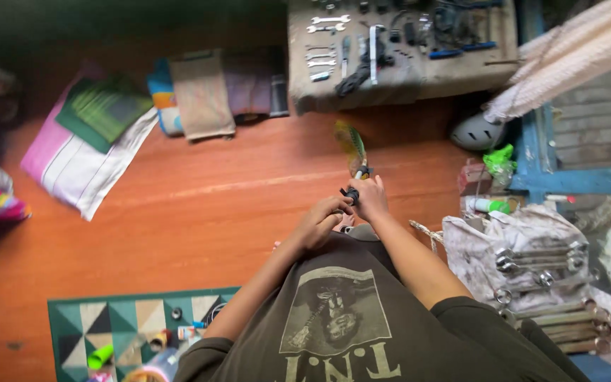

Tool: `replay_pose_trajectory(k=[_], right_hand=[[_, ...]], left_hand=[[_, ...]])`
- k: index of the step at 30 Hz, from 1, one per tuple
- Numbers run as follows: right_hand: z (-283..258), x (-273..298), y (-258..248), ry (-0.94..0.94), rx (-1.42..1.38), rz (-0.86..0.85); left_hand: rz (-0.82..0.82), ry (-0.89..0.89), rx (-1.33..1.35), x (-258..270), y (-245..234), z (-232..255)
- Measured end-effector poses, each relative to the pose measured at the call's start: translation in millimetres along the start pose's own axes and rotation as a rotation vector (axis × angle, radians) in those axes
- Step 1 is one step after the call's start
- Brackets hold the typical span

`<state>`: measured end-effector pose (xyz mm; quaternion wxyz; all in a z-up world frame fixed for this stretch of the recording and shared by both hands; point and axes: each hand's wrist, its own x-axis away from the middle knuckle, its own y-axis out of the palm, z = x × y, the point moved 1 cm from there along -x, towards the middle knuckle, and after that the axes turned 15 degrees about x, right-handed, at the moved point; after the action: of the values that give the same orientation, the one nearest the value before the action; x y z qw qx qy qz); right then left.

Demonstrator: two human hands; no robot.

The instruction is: Sweeping the floor of a room with a broom.

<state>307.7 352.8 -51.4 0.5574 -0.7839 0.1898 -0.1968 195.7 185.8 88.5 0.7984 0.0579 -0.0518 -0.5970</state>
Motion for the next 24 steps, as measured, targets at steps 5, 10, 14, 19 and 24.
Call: replay_pose_trajectory(k=[5,10,14,19,24], right_hand=[[64.7,-1.9,-12.7,0.072,0.073,-0.044],[79.9,-21.5,-21.0,0.071,0.046,-0.170],[55.4,-26.2,-44.6,-0.160,-0.065,0.097],[38.9,-18.8,-50.2,-0.278,-0.189,0.107],[84.4,-41.7,33.1,-0.161,0.210,-0.219]], left_hand=[[-0.078,-0.111,-0.131,-47.8,30.6,-16.0],[-0.013,-0.179,-0.102,-55.7,33.2,-24.6],[0.141,-0.211,-0.084,-44.2,23.9,26.5],[0.144,-0.156,-0.035,-32.7,17.7,47.0],[0.215,-0.207,0.038,-40.7,16.5,-67.3]])
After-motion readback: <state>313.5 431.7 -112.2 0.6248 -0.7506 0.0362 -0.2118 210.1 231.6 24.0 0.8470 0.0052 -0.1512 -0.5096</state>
